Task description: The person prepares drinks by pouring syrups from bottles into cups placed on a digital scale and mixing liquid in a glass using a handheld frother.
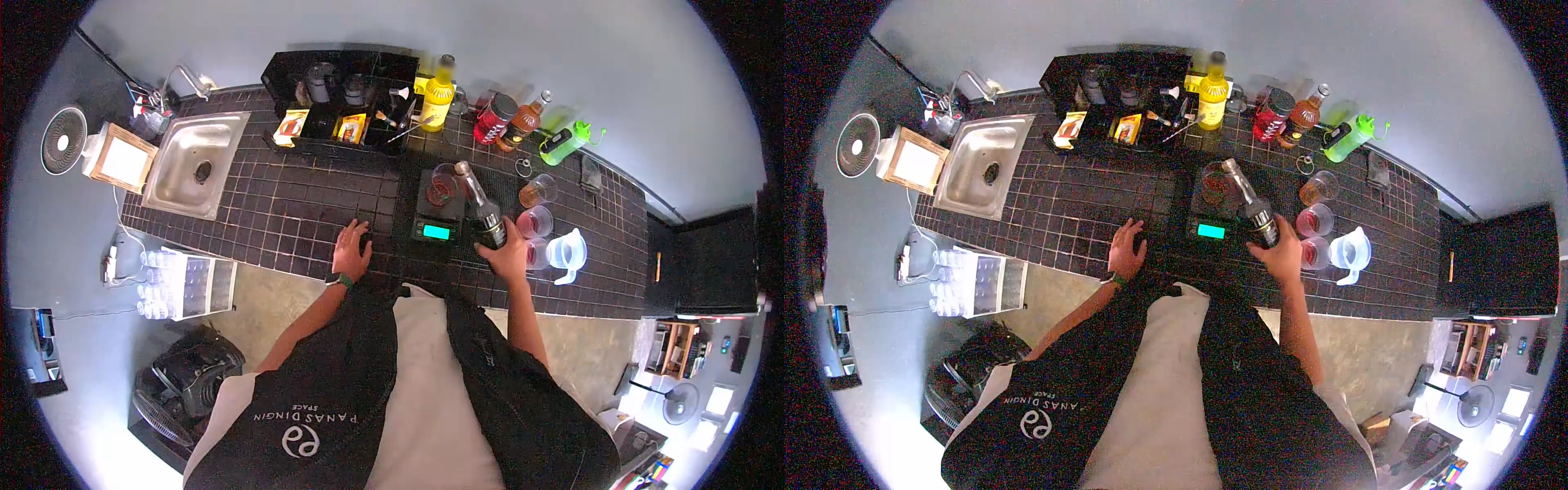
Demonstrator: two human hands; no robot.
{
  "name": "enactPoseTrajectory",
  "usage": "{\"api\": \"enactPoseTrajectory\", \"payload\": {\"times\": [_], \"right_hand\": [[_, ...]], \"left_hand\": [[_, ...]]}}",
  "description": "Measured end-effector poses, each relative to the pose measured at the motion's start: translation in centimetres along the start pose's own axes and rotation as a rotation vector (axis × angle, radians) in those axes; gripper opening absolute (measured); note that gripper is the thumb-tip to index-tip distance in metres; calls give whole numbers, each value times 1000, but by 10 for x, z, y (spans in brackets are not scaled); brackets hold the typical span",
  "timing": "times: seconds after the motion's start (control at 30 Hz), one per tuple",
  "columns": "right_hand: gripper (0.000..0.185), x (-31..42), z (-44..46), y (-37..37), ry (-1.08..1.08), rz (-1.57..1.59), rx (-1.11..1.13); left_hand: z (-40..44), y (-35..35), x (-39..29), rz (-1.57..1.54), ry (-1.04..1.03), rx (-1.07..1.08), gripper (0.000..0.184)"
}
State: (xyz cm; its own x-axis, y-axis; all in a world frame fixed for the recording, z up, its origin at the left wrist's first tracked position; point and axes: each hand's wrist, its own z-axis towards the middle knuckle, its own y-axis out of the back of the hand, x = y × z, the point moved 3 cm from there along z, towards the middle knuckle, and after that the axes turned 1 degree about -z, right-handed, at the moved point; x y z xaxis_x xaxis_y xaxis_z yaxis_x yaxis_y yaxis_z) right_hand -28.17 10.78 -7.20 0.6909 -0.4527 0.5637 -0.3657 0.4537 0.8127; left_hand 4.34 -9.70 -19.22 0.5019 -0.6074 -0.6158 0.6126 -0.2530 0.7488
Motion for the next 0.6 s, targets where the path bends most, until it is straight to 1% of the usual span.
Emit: {"api": "enactPoseTrajectory", "payload": {"times": [0.07,0.13,0.17,0.2,0.27,0.33,0.4,0.43,0.47,0.5,0.53,0.57,0.6], "right_hand": [[90,-1,-6,-12,-4,63,-33],[89,-2,-12,-20,-38,223,-68],[85,0,-16,-23,-3,242,-140],[85,1,-21,-25,-5,245,-145],[82,-2,-28,-30,-146,424,-99],[81,-4,-35,-34,-116,461,-128],[84,-6,-44,-37,-100,590,-102],[89,-10,-49,-39,-131,555,-60],[89,-14,-56,-42,-143,555,-64],[90,-17,-60,-47,-88,497,-44],[92,-18,-63,-52,-31,440,-21],[92,-8,-64,-47,-35,480,31],[92,-6,-66,-51,-39,485,34]], "left_hand": [[0,4,-4,0,17,14,46],[0,1,-2,0,29,30,47],[0,0,-1,1,27,24,48],[1,0,-1,2,26,18,50],[0,-1,-1,-5,45,-15,48],[0,-3,4,-10,62,-53,46],[7,-3,16,-354,205,-75,41],[16,7,2,-352,197,-64,41],[22,17,-11,-462,262,-9,41],[30,31,-30,-570,330,43,41],[37,43,-49,-568,332,50,41],[44,53,-72,-681,248,93,42],[51,64,-95,-793,163,135,43]]}}
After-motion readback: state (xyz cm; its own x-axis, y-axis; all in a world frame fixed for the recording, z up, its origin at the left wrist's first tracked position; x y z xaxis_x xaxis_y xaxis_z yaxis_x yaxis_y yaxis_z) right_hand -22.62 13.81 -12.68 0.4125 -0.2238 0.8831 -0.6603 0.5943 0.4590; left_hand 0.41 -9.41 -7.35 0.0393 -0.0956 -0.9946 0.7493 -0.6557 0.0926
